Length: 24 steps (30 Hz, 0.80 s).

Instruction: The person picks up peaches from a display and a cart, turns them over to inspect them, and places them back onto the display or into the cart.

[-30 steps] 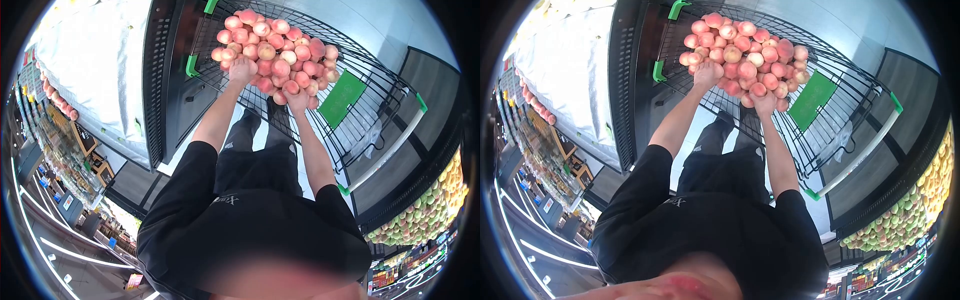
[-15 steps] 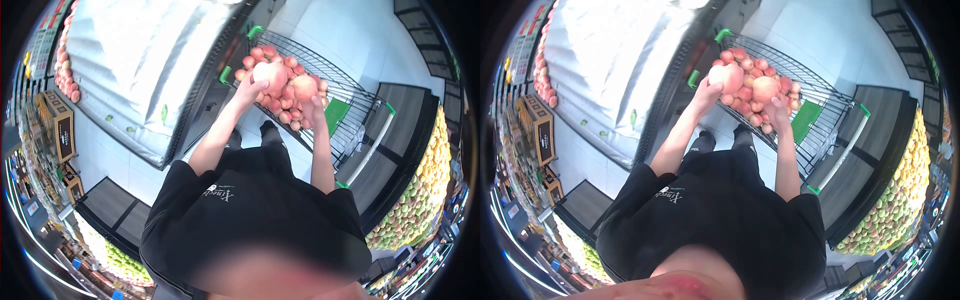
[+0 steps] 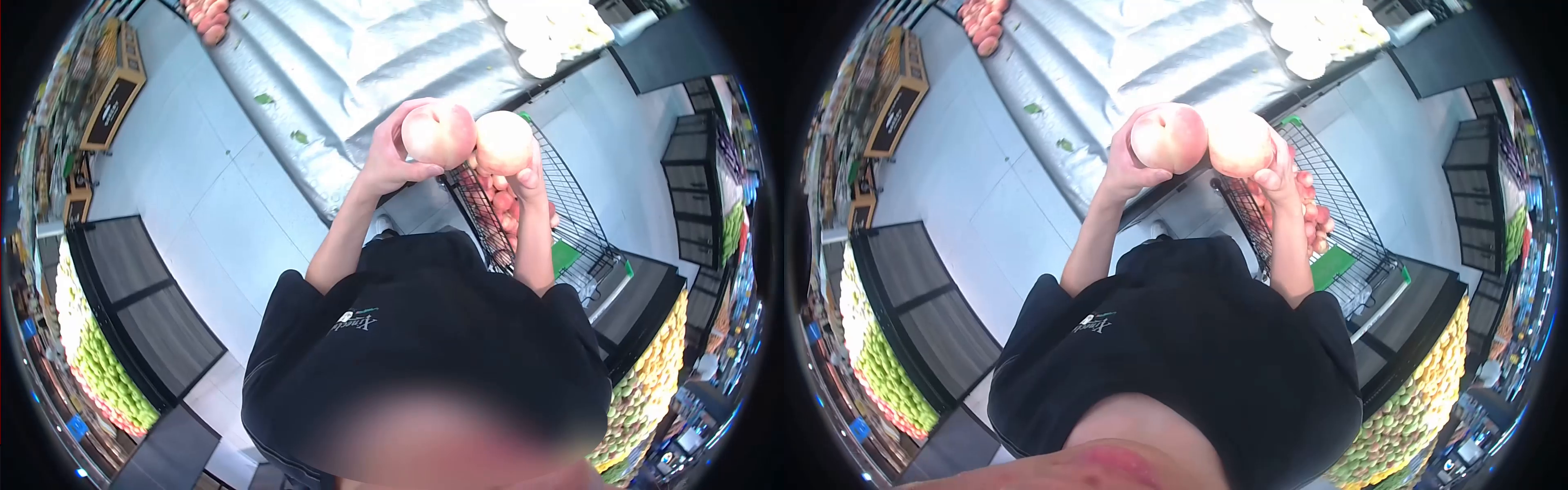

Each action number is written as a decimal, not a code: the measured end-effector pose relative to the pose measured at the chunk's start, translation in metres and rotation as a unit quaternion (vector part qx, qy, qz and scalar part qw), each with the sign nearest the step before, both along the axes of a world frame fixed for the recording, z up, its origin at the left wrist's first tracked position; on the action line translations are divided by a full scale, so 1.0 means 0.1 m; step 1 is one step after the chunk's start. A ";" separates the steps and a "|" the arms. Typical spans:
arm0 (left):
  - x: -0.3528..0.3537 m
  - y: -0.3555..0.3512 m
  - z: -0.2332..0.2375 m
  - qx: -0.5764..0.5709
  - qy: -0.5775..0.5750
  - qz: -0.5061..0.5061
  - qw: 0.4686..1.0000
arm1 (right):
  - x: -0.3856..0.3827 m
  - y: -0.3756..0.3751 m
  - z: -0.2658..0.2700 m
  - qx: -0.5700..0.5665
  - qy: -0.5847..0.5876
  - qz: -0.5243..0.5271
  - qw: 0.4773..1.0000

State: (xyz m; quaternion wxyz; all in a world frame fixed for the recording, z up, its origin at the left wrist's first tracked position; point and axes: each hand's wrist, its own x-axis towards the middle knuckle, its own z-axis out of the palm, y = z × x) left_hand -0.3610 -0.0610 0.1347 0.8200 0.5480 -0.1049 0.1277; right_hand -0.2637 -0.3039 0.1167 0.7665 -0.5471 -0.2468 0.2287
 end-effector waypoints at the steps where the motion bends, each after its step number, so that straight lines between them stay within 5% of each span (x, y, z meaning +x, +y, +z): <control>1: -0.08 0.06 0.01 -0.027 -0.001 0.005 1.000 | -0.06 0.15 -0.03 0.037 0.043 0.015 0.998; 7: -0.35 0.33 -0.19 -0.095 0.037 0.087 0.991 | -0.12 0.79 -0.20 0.126 0.149 0.053 0.979; 12: -0.28 0.40 -1.02 -0.195 0.103 0.151 0.964 | 0.08 0.90 -0.63 0.038 0.214 0.021 0.976; 19: -0.17 0.50 -1.32 -0.041 0.311 0.186 0.931 | 0.65 0.56 -1.34 -0.231 0.155 -0.068 0.958; 24: 0.65 0.65 -1.29 0.044 0.294 0.202 0.933 | 1.39 0.65 -1.32 -0.276 0.101 -0.116 0.949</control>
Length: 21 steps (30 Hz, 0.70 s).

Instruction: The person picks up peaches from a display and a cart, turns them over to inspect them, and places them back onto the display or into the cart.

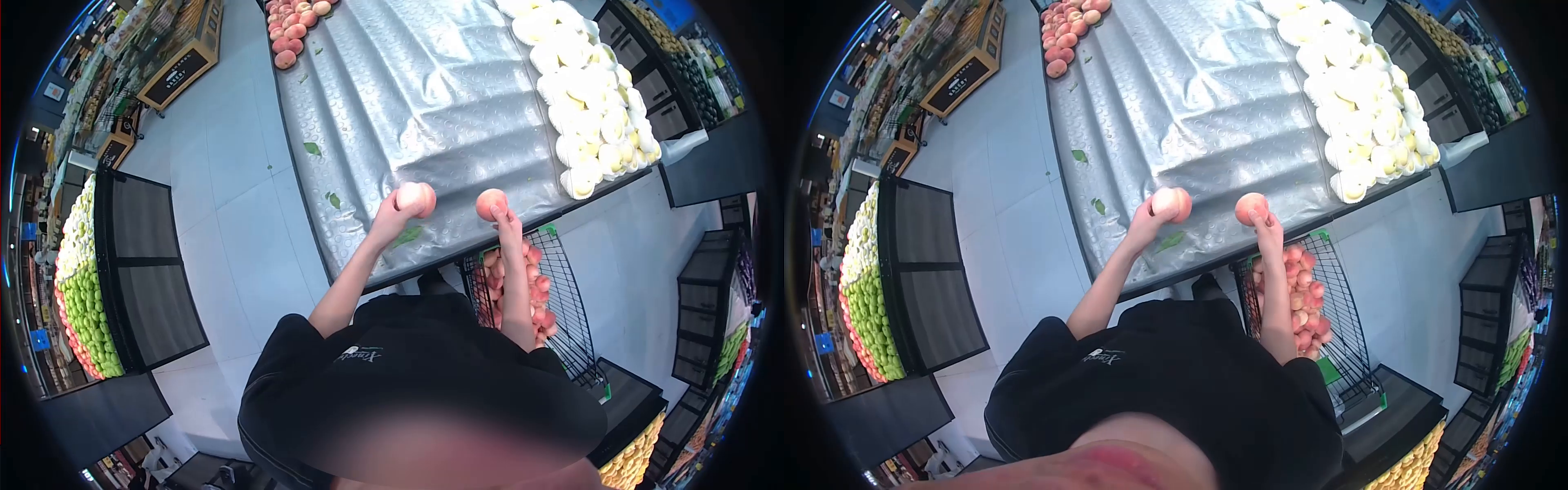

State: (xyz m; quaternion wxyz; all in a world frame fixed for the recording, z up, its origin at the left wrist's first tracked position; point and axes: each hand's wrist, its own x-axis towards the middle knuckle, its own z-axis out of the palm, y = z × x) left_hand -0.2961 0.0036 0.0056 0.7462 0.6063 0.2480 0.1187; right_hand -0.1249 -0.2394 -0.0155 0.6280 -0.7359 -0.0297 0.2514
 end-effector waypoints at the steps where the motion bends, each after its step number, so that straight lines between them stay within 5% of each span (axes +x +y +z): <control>1: 0.22 0.05 0.05 0.035 -0.008 0.008 0.999 | 0.19 0.03 -0.04 0.001 -0.010 0.002 1.000; 9: 1.36 0.11 0.33 0.117 0.010 0.063 0.991 | 1.16 0.22 -0.20 0.056 -0.055 -0.016 0.997; 21: 0.46 -0.48 -0.16 -0.202 0.033 0.092 0.974 | 0.84 0.42 -0.39 0.107 -0.018 0.089 0.990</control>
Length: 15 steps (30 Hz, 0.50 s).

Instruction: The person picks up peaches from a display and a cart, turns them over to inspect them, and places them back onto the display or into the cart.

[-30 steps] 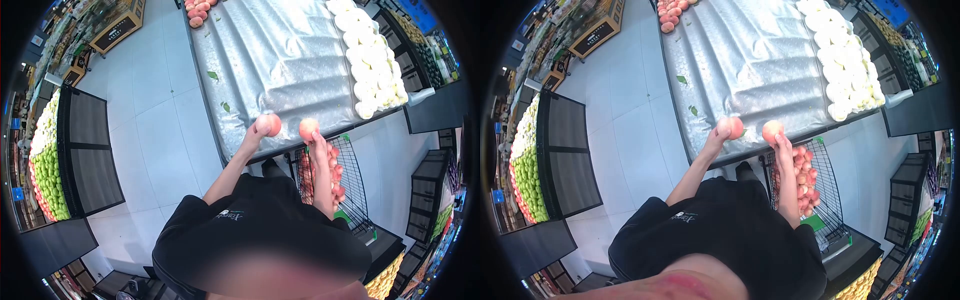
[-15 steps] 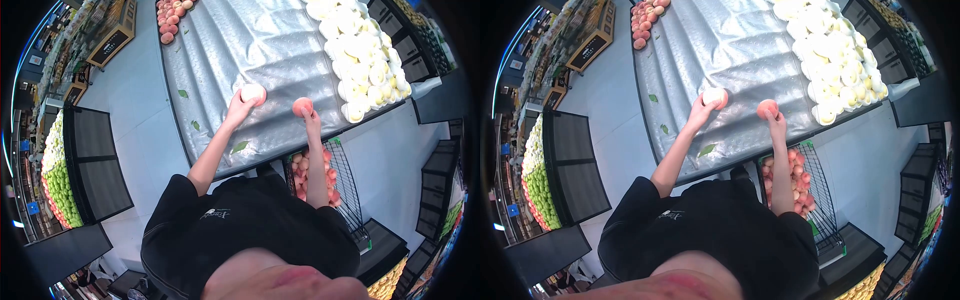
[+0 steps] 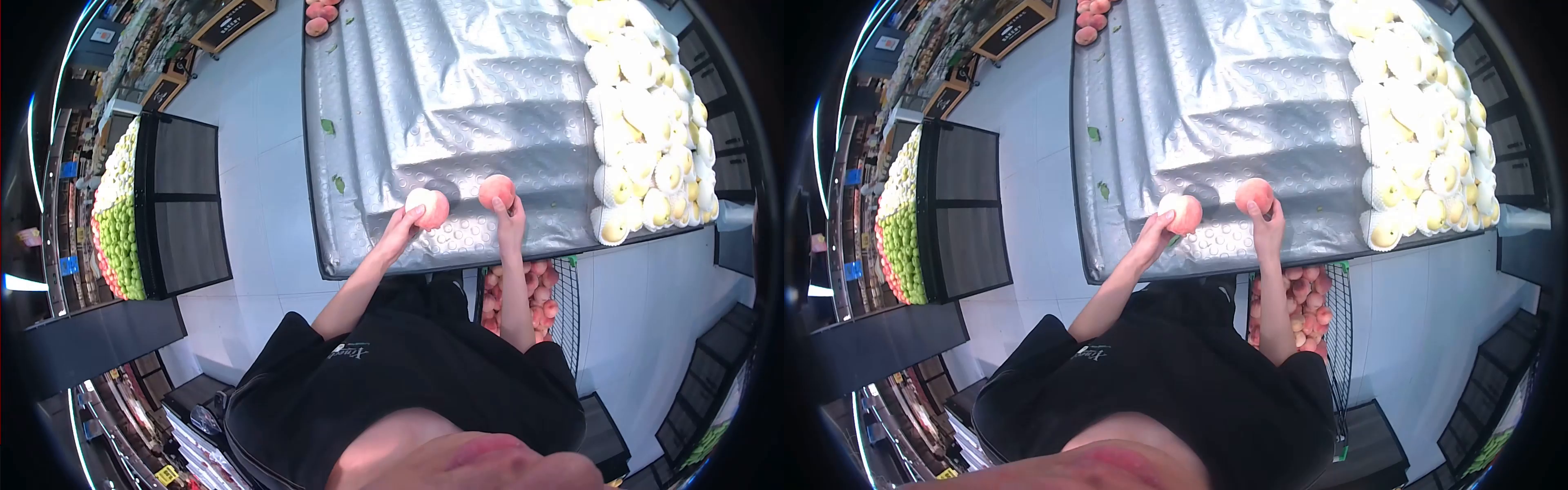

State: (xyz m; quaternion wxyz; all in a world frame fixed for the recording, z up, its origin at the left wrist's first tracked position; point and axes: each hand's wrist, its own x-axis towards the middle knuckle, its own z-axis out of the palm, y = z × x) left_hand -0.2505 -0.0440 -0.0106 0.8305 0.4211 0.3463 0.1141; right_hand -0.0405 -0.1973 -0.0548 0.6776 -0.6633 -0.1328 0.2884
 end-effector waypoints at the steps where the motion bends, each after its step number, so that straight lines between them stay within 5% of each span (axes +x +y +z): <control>1: -0.09 0.01 0.00 -0.012 -0.008 -0.007 1.000 | -0.08 0.02 0.01 0.007 0.005 0.017 1.000; 9: -0.63 0.12 0.20 -0.015 -0.084 0.061 0.995 | -0.70 0.22 0.10 0.017 0.000 0.087 0.996; 15: -1.67 0.16 0.26 0.068 -0.061 0.064 0.994 | -1.56 0.31 0.25 -0.040 -0.012 0.063 0.997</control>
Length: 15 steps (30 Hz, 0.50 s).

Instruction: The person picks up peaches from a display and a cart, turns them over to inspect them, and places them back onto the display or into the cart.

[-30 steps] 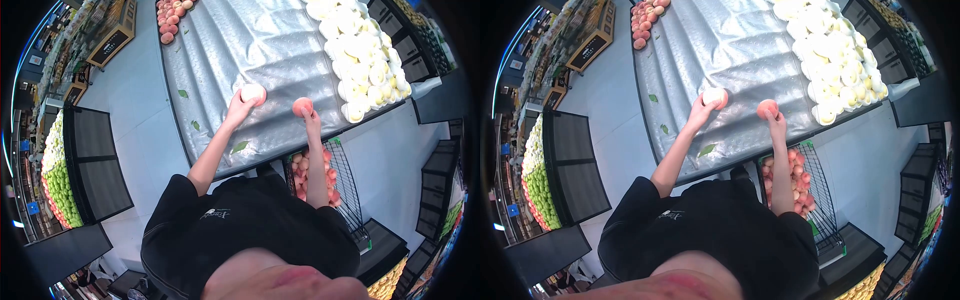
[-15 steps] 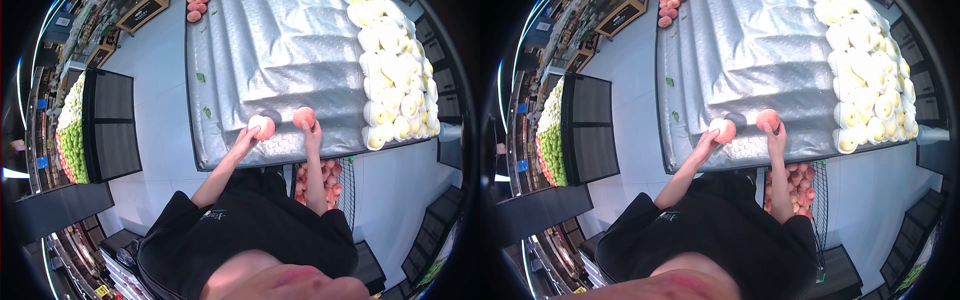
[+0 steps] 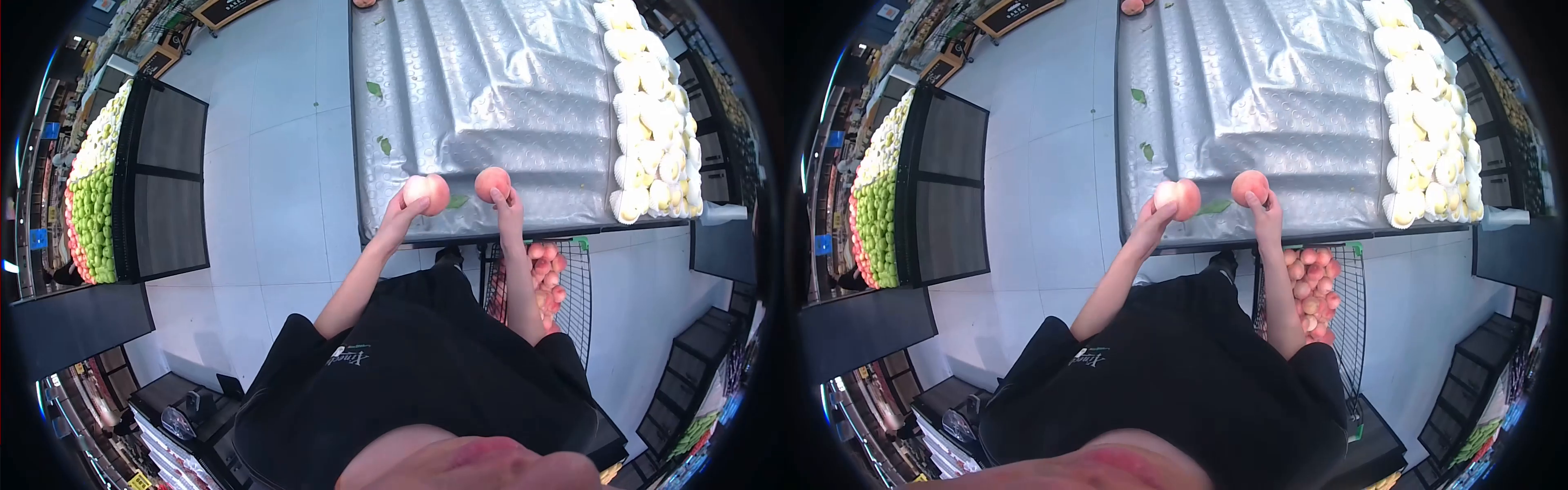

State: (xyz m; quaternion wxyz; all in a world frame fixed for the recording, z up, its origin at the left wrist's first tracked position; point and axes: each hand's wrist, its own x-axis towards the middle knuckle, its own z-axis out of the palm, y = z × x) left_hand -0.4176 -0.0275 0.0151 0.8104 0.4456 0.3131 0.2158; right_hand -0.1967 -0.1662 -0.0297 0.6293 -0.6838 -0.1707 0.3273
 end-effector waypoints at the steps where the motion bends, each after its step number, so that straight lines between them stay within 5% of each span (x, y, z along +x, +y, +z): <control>1: -0.24 0.00 -0.01 0.006 -0.007 0.007 1.000 | -0.22 0.03 0.02 0.008 0.002 -0.009 1.000; 8: -2.45 0.13 -0.61 -0.038 0.034 0.077 0.996 | -1.91 0.45 -0.15 0.076 0.231 -0.176 0.954; 12: -3.63 0.18 -0.80 -0.112 0.058 0.151 0.981 | -2.46 0.77 -0.16 0.035 0.372 -0.159 0.914; 15: -4.44 0.15 -1.11 -0.196 0.070 0.249 0.946 | -2.57 0.94 -0.13 0.047 0.371 -0.135 0.918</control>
